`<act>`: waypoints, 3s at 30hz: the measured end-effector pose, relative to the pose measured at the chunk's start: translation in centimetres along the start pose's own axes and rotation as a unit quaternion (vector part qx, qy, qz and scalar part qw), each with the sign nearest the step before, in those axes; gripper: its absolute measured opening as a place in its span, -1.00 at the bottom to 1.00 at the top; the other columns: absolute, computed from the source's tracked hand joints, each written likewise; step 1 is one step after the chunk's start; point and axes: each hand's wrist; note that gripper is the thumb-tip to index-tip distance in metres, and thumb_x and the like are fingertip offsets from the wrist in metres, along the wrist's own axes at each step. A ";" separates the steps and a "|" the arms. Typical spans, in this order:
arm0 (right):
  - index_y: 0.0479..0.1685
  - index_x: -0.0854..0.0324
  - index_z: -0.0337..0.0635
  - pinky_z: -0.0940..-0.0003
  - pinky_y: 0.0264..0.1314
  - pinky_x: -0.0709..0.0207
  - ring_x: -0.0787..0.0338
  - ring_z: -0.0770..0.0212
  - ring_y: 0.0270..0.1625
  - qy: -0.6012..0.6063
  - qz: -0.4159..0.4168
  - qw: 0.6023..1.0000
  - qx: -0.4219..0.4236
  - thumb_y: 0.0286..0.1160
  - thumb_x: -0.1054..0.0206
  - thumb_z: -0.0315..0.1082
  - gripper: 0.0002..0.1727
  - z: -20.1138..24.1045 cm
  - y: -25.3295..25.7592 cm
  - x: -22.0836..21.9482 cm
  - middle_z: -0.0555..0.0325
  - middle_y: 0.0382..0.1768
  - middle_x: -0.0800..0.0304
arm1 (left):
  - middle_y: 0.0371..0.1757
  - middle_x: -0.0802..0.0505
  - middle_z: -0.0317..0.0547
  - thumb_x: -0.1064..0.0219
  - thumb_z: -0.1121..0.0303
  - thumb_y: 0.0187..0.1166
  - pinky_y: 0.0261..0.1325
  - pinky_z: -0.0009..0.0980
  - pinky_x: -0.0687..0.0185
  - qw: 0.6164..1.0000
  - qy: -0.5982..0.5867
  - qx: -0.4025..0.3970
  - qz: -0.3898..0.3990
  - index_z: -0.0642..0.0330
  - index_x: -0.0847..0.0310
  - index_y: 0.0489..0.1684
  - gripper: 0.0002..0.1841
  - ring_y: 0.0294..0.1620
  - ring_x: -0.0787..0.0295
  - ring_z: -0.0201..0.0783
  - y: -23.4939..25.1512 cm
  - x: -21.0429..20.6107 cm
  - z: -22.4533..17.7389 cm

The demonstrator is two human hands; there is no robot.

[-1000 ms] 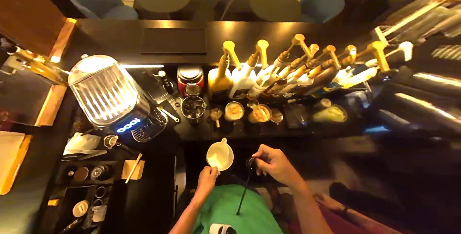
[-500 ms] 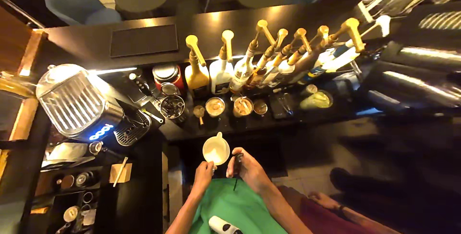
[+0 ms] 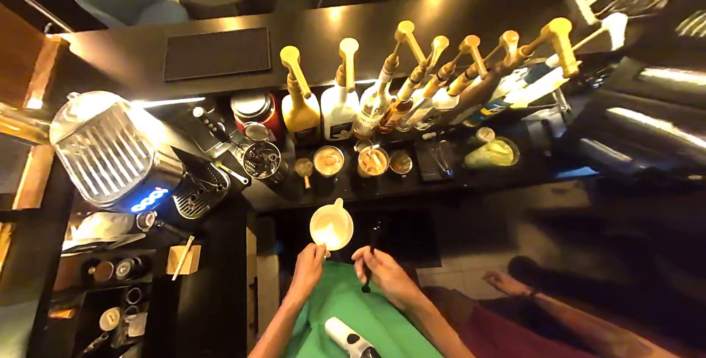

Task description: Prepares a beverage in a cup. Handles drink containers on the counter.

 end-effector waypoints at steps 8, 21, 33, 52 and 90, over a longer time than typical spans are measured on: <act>0.65 -0.47 0.01 0.10 0.29 -0.71 -0.84 0.06 0.17 -0.581 -0.103 0.807 -0.032 0.85 -0.08 -0.14 -0.53 8.7 2.3 -1.8 0.01 0.28 -0.76 | -0.18 -0.77 -0.08 0.02 0.13 0.86 0.05 -0.17 -0.68 0.995 0.078 -0.055 0.005 0.22 -0.73 -0.19 -0.56 -0.14 -0.73 -0.20 0.8 4.4 -1.9; -0.07 -0.71 -0.44 0.03 0.00 -0.75 -0.81 -0.17 0.13 -0.772 0.020 0.631 0.073 0.52 -0.15 -0.68 -0.78 7.5 14.3 -5.9 -0.21 0.08 -0.76 | -0.20 -0.71 -0.03 -0.04 0.12 0.82 -0.02 -0.20 -0.71 0.978 0.148 -0.141 -0.032 0.27 -0.68 -0.34 -0.55 -0.19 -0.71 -0.19 2.8 7.8 -3.2; 0.02 -0.67 -0.49 -0.01 0.26 -0.69 -0.76 -0.19 0.25 -0.726 0.063 0.683 0.041 0.61 -0.08 -0.61 -0.75 5.7 15.8 -7.1 -0.26 0.11 -0.74 | -0.17 -0.70 0.00 -0.05 0.11 0.82 0.02 -0.22 -0.73 0.972 0.171 -0.164 -0.005 0.29 -0.68 -0.28 -0.56 -0.15 -0.73 -0.15 2.9 8.1 -3.7; 0.15 -0.69 -0.22 -0.09 0.39 -0.55 -0.79 -0.05 0.21 -0.604 0.108 0.790 0.003 0.81 -0.12 -0.23 -0.69 9.4 13.6 -0.6 -0.07 0.08 -0.81 | -0.21 -0.70 0.02 -0.09 0.11 0.80 -0.02 -0.21 -0.74 0.969 0.184 -0.155 -0.058 0.32 -0.67 -0.30 -0.56 -0.20 -0.73 -0.14 1.2 4.5 -6.5; -0.08 -0.74 -0.31 0.60 -0.55 -0.40 -0.61 0.42 -0.54 -0.106 -0.252 0.960 0.066 0.79 -0.11 -0.35 -0.71 9.7 8.7 9.0 0.15 -0.45 -0.80 | -0.26 -0.70 -0.08 -0.08 0.16 0.81 -0.14 -0.31 -0.72 0.963 0.170 -0.191 -0.081 0.25 -0.64 -0.43 -0.57 -0.29 -0.69 -0.26 2.2 1.8 -9.6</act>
Point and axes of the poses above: each hand's wrist, its own y-axis towards the middle knuckle, its own x-axis out of the back of the hand, z = x × y
